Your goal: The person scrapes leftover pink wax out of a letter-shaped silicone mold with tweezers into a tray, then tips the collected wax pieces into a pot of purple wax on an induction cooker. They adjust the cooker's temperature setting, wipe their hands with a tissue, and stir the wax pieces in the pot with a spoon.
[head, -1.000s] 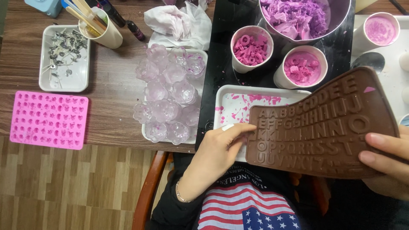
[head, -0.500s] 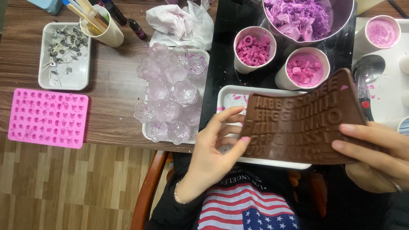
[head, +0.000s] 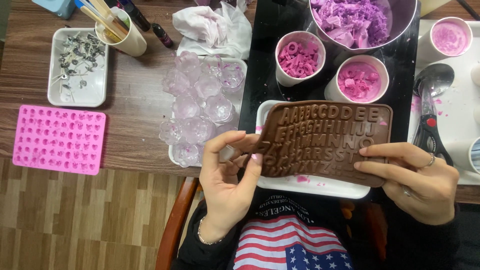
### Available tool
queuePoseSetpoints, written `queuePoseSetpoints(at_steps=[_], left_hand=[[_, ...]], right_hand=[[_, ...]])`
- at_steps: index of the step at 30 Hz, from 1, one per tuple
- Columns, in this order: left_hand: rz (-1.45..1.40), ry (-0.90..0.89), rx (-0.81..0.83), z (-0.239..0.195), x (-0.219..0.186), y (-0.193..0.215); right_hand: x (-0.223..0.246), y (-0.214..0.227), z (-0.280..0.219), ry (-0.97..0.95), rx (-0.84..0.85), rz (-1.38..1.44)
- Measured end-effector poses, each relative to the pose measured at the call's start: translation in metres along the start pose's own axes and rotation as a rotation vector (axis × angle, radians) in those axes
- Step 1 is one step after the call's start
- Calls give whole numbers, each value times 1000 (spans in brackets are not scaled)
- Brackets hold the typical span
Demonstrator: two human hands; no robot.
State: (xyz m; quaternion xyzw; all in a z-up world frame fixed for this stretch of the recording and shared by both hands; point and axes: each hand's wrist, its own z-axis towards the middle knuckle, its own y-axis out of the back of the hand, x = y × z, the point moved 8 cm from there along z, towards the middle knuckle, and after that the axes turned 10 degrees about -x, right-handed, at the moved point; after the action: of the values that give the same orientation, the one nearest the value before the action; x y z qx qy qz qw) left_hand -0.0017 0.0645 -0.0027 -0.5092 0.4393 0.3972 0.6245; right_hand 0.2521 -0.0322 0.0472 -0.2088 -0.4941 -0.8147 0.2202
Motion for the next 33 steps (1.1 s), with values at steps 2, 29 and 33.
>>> queuePoseSetpoints(at_steps=[2,29,33], left_hand=[[9,24,9,3,-1,-3],[391,-115,172,3,-6,-61],[313,2,172,7,9,-55]], right_hand=[[-2,2,-1,11,-28,20],[97,-4,76,85,-228,90],[86,7,70,51,-287,140]])
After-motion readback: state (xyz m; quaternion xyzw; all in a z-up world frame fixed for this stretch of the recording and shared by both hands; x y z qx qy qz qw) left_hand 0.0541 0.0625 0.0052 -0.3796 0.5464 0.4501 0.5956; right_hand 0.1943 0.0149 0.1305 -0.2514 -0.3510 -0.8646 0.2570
